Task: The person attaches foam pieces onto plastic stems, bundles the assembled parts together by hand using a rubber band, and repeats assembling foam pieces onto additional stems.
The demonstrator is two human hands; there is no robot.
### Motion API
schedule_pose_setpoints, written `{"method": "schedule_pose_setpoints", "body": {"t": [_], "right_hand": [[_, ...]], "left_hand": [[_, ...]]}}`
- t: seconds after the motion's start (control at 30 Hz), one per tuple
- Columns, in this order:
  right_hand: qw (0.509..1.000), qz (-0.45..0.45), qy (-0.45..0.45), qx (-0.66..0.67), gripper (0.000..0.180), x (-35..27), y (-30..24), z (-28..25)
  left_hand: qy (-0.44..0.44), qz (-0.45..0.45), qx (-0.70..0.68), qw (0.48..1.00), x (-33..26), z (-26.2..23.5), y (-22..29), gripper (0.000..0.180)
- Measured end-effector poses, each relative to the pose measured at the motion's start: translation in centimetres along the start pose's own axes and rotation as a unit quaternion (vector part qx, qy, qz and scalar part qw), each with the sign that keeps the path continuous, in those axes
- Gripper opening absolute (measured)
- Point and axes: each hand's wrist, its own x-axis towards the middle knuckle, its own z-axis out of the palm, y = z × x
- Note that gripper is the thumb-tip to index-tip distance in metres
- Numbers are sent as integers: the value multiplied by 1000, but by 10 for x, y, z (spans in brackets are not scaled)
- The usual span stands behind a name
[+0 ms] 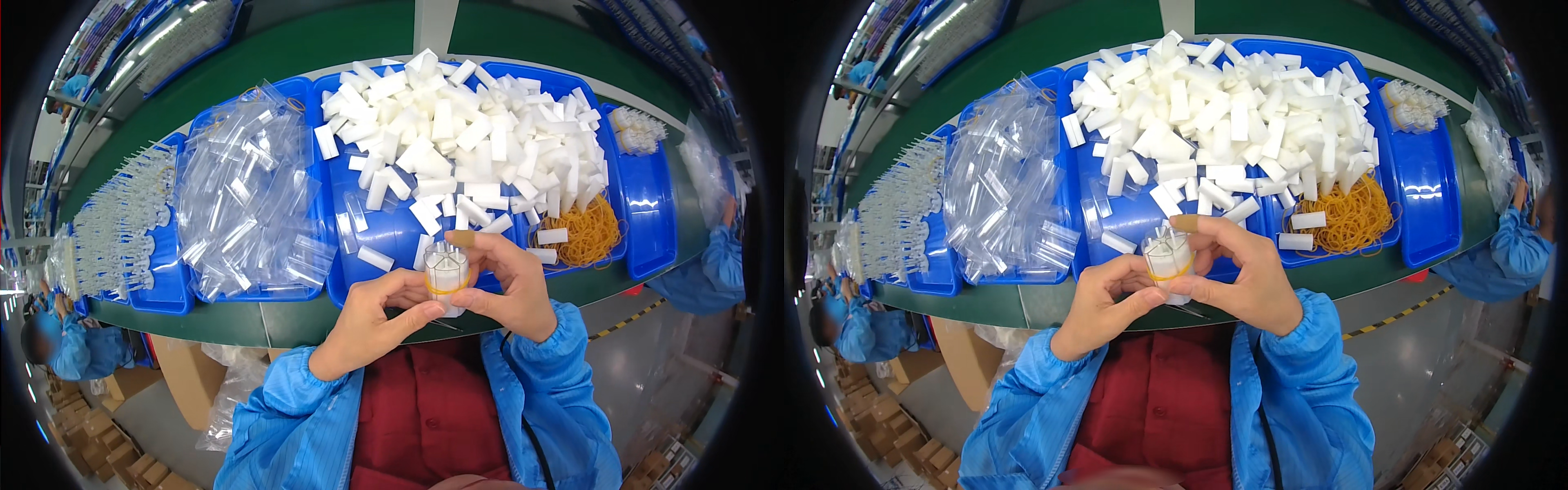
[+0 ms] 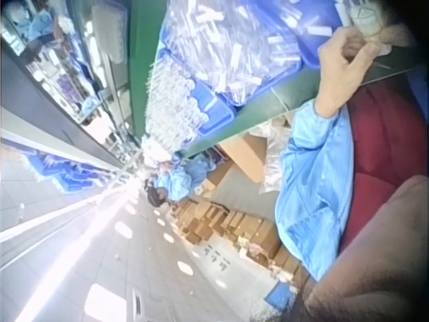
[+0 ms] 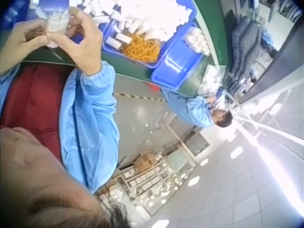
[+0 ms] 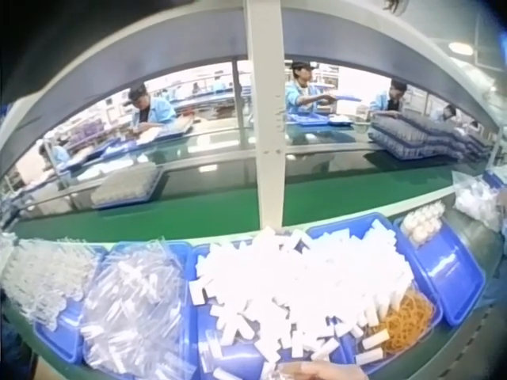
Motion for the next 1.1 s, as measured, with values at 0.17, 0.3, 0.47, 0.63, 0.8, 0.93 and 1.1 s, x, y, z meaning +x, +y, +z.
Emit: {"method": "schedule_pose_setpoints", "body": {"t": [0.17,0.3,0.47,0.63,0.8,0.93,1.1], "right_hand": [[998,34,-24,51,60,1,-3,-3],[998,13,-56,30,62,5,-5,-10],[998,-3,-66,15,63,2,-3,-22],[987,-45,-33,148,74,-9,12,-27],[981,101,-116,114,84,-16,-5,-45],[988,-101,-91,-69,92,-21,-4,-50],[979,-155,-65,-111,68,-24,0,-47]], "left_hand": [[14,-5,19,1000,4,-1,-1,29],[57,73,176,980,11,4,10,34],[94,178,334,921,16,10,6,50],[77,210,265,938,21,20,15,64],[-15,269,332,904,29,18,23,77],[6,243,315,917,25,19,20,76],[9,233,331,914,24,22,20,76]]}}
